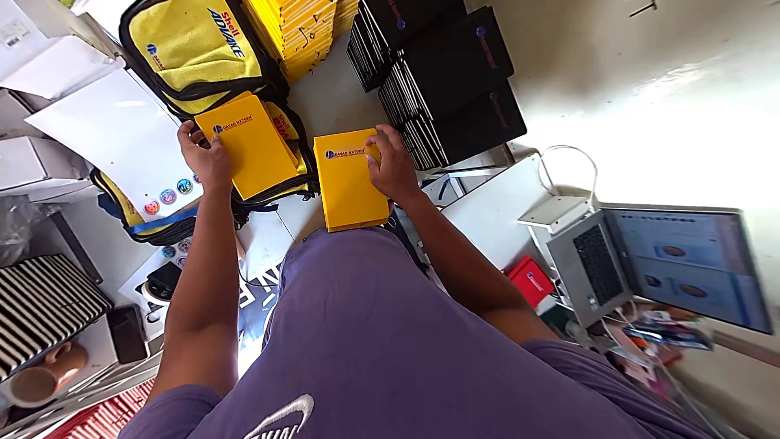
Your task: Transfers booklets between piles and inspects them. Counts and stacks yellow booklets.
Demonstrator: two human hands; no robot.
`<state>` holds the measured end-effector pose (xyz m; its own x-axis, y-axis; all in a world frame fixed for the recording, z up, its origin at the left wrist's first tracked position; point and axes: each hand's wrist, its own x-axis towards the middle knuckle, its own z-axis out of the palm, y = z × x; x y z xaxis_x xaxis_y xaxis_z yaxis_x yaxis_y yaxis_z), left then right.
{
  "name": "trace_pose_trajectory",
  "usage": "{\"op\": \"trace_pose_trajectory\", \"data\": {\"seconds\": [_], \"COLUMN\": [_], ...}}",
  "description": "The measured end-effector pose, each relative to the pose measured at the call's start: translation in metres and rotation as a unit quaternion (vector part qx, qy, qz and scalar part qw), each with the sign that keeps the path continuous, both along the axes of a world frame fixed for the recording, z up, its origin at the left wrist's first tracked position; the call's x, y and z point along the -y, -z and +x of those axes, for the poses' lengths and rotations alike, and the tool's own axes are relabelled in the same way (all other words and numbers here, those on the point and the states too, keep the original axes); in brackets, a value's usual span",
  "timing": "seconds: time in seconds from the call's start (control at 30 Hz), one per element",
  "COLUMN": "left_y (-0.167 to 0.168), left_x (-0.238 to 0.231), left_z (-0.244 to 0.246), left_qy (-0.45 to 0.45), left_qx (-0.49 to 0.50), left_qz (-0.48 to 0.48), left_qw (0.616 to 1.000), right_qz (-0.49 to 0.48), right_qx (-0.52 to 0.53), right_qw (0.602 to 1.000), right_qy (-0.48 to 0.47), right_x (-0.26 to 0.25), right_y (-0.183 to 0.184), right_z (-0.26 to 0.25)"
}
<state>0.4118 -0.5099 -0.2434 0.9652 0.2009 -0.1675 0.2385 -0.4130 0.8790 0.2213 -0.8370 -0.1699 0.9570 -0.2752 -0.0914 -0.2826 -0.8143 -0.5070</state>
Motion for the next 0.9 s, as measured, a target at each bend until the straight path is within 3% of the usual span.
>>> {"op": "trace_pose_trajectory", "data": {"seconds": [0.27,0.43,0.6,0.8,0.9], "left_y": [-0.023,-0.054,-0.053,-0.047,-0.034], "left_x": [0.022,0.051,0.083,0.110,0.117], "left_z": [-0.026,-0.049,-0.063,-0.080,-0.088], "left_qy": [0.049,0.204,0.306,0.397,0.415], "left_qx": [0.070,0.090,0.115,-0.011,-0.027], "left_qz": [0.151,0.115,0.047,0.041,0.027], "left_qw": [0.985,0.968,0.944,0.917,0.909], "right_qz": [0.006,0.003,-0.015,0.017,0.042], "right_qx": [-0.027,-0.057,-0.039,-0.026,-0.028], "right_qw": [1.000,0.998,0.999,0.999,0.998], "right_qy": [-0.005,-0.014,-0.018,0.020,0.033], "right_x": [0.002,0.003,0.001,-0.004,-0.004], "right_y": [-0.004,-0.008,-0.007,-0.008,-0.017], "right_z": [0.006,0.013,0.015,0.014,0.010]}}
